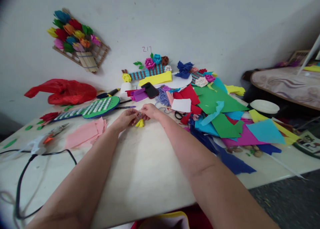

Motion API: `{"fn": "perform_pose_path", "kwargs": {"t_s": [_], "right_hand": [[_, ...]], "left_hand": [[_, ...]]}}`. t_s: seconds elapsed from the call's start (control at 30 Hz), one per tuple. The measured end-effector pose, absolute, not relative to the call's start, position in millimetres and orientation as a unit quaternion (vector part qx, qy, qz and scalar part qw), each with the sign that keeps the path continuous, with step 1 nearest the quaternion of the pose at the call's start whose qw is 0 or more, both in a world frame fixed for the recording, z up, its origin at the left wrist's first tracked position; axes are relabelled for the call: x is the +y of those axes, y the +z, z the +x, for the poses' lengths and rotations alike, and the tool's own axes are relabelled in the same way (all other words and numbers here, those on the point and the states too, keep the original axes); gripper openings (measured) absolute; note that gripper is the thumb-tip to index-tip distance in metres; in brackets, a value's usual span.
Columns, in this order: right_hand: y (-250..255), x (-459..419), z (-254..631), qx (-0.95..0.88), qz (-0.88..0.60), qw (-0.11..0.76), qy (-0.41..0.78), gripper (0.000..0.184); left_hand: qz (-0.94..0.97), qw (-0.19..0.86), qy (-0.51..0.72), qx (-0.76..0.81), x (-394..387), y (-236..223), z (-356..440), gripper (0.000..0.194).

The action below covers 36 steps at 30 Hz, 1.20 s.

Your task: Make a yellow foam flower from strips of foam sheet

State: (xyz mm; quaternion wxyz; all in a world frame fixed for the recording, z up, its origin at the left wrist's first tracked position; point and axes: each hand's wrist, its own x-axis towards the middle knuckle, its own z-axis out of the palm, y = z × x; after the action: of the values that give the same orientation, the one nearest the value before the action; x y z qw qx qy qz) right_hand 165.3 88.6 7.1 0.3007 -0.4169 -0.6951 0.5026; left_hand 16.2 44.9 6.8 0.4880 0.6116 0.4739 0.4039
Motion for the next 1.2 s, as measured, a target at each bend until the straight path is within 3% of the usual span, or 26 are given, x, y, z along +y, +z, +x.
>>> {"fn": "perform_pose_path", "kwargs": {"t_s": [0.47,0.8,1.2], "right_hand": [[8,87,164,-0.683,-0.43,0.304,0.505,0.016],[7,88,163,-0.686,-0.431,0.309,0.497,0.015],[6,87,162,-0.685,-0.424,0.314,0.501,0.015]], "left_hand": [[0.568,0.519,0.404,0.495,46,10,18,0.014],[0.601,0.346,0.374,0.616,49,8,24,0.023],[0.672,0.285,0.306,0.611,46,17,16,0.017]]}}
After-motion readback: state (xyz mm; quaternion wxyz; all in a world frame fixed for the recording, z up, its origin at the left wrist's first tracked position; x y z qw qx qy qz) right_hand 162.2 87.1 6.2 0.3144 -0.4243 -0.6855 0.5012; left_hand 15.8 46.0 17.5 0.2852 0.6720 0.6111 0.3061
